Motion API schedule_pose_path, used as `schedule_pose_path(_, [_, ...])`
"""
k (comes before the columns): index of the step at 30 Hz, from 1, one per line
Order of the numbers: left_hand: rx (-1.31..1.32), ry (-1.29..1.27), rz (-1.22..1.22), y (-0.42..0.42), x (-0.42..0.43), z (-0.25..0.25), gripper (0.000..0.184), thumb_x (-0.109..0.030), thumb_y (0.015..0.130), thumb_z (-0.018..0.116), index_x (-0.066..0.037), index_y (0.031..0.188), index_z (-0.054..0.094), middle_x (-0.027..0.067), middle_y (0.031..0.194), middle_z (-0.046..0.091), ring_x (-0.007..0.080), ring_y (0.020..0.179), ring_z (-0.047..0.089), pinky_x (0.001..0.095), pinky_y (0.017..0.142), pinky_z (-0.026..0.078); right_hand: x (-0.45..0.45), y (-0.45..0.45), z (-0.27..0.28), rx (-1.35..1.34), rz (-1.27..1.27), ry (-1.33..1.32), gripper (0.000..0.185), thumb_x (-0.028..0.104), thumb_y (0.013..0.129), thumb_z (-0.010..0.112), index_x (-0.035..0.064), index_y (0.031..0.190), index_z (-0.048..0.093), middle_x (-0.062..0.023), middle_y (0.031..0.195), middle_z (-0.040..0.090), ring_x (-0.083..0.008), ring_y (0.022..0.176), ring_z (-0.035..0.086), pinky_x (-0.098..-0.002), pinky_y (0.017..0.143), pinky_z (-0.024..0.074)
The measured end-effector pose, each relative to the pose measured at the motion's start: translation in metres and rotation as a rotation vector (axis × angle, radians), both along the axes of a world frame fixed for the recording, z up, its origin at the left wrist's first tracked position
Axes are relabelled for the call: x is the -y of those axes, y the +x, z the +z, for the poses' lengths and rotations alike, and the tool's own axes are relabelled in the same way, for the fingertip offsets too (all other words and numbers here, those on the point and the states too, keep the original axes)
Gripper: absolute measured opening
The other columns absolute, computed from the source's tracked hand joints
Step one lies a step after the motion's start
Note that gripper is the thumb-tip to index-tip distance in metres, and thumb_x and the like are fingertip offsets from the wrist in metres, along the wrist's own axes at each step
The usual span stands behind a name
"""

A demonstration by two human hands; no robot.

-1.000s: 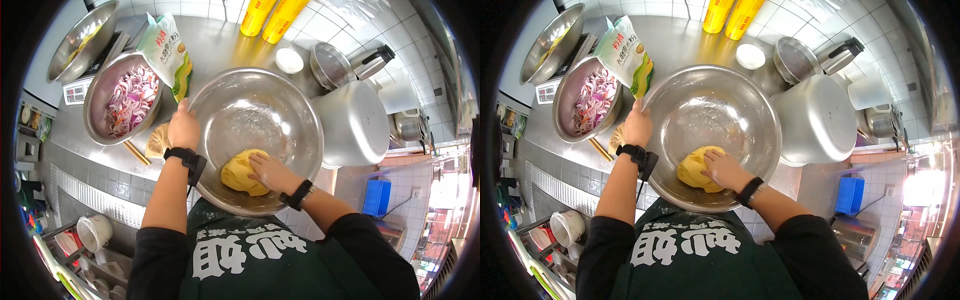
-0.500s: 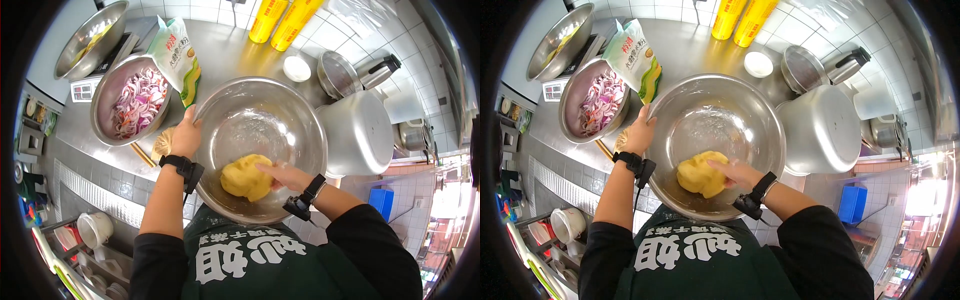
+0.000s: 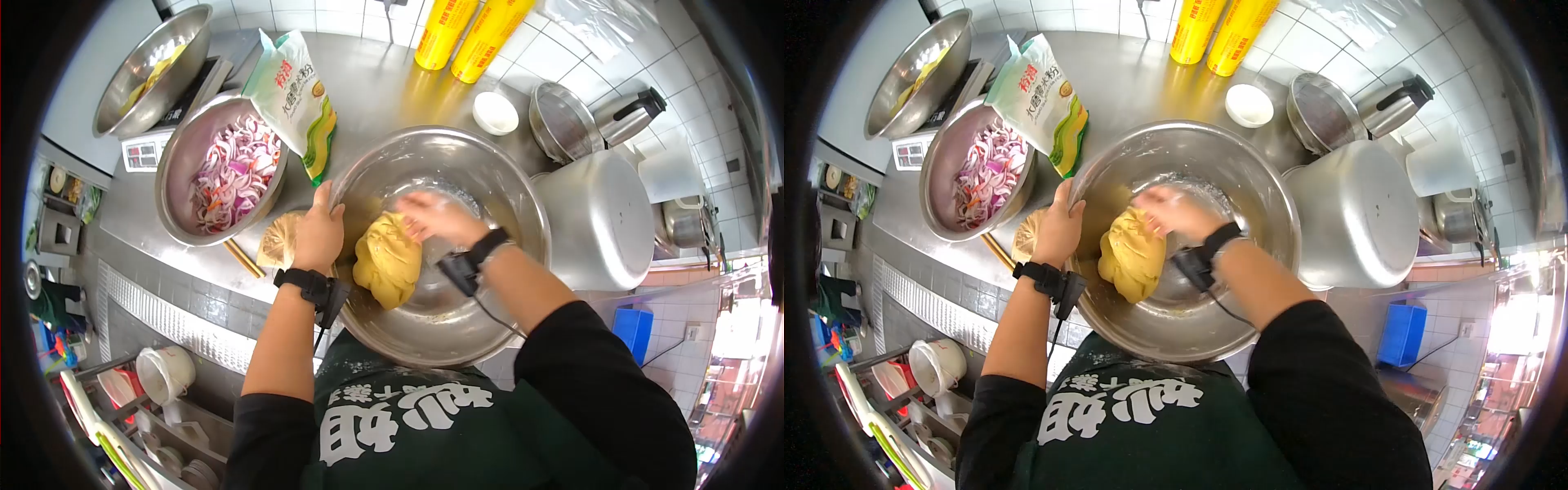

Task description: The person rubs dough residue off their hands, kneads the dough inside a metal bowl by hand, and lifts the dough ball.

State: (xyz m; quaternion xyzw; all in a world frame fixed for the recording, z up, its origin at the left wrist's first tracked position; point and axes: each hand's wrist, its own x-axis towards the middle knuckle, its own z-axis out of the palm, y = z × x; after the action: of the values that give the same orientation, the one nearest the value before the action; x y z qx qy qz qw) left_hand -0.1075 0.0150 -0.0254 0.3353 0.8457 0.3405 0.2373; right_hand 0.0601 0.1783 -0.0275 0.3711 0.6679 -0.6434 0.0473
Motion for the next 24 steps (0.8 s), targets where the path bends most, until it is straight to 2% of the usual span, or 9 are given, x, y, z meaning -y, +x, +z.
schedule_pose_path(1, [0.004,0.021,0.008,0.001,0.002,-0.004,0.049,-0.021,0.092,0.052,-0.010,0.137,0.037,0.0303,0.105,0.061,0.0459,0.099,0.058,0.0479,0.084,0.046,-0.008,0.012,0.016,-0.056,-0.038,0.042,0.052,0.049,0.090,0.057,0.0001,0.107,0.060,-0.0053,0.082,0.062,-0.0129,0.077,0.060,-0.0352,0.069,0.0508])
schedule_pose_path(4, [0.003,0.039,0.010,0.000,0.001,-0.007,0.048,-0.020,0.092,0.052,-0.009,0.137,0.038,0.0309,0.104,0.061,0.0462,0.099,0.058,0.0482,0.084,0.046,-0.035,0.035,-0.059,0.130,-0.270,0.084,0.050,0.048,0.092,0.053,0.0023,0.110,0.062,-0.0042,0.081,0.063,-0.0144,0.079,0.060,-0.0353,0.071,0.0496])
schedule_pose_path(7, [-0.018,0.004,0.035,0.003,-0.001,0.001,0.047,-0.019,0.092,0.052,-0.009,0.136,0.038,0.0307,0.101,0.062,0.0464,0.096,0.058,0.0489,0.082,0.046,0.017,-0.001,-0.082,-0.172,-0.275,0.189,0.047,0.043,0.091,0.056,0.0009,0.109,0.064,-0.0088,0.086,0.064,-0.0209,0.079,0.061,-0.0365,0.072,0.0489])
schedule_pose_path(10, [-0.064,0.026,0.065,0.004,0.003,-0.007,0.045,-0.020,0.092,0.051,-0.011,0.135,0.039,0.0295,0.095,0.063,0.0461,0.091,0.060,0.0503,0.078,0.046,0.056,-0.019,-0.031,-0.139,-0.067,0.789,0.037,0.035,0.087,0.059,0.0004,0.097,0.064,-0.0141,0.086,0.061,-0.0290,0.077,0.058,-0.0390,0.070,0.0476])
schedule_pose_path(13, [-0.010,0.046,0.107,-0.001,0.005,-0.007,0.045,-0.019,0.092,0.051,-0.011,0.135,0.040,0.0294,0.094,0.063,0.0453,0.090,0.060,0.0502,0.077,0.046,0.104,0.009,0.031,-0.165,0.238,0.967,0.024,0.027,0.081,0.060,0.0038,0.087,0.061,-0.0145,0.083,0.056,-0.0325,0.076,0.054,-0.0417,0.067,0.0454])
schedule_pose_path(16, [-0.059,-0.058,0.104,0.003,0.006,-0.003,0.046,-0.019,0.092,0.051,-0.011,0.135,0.039,0.0289,0.094,0.063,0.0447,0.089,0.060,0.0502,0.077,0.047,0.124,0.016,0.009,-0.320,0.373,1.284,0.016,0.023,0.077,0.060,0.0082,0.082,0.056,-0.0108,0.080,0.051,-0.0299,0.076,0.052,-0.0420,0.065,0.0437])
schedule_pose_path(19, [-0.078,-0.056,0.071,0.002,0.007,-0.007,0.047,-0.020,0.092,0.051,-0.012,0.136,0.038,0.0281,0.094,0.064,0.0441,0.090,0.061,0.0498,0.077,0.047,0.121,0.000,-0.018,-0.356,0.396,1.384,0.016,0.022,0.075,0.061,0.0104,0.085,0.055,-0.0108,0.083,0.053,-0.0289,0.077,0.053,-0.0406,0.066,0.0441])
schedule_pose_path(23, [-0.046,-0.060,0.075,0.002,0.005,-0.001,0.046,-0.019,0.092,0.051,-0.012,0.136,0.039,0.0292,0.097,0.063,0.0453,0.092,0.060,0.0502,0.080,0.047,0.103,-0.015,-0.037,-0.216,0.397,1.310,0.020,0.024,0.080,0.060,0.0087,0.092,0.057,-0.0119,0.082,0.058,-0.0291,0.080,0.055,-0.0412,0.069,0.0448])
schedule_pose_path(24, [-0.052,-0.042,0.073,0.001,0.005,-0.002,0.046,-0.019,0.092,0.051,-0.011,0.135,0.039,0.0294,0.097,0.063,0.0457,0.092,0.060,0.0503,0.080,0.047,0.096,-0.016,-0.036,-0.242,0.422,1.203,0.021,0.026,0.081,0.060,0.0083,0.093,0.059,-0.0124,0.082,0.059,-0.0301,0.080,0.057,-0.0416,0.070,0.0454])
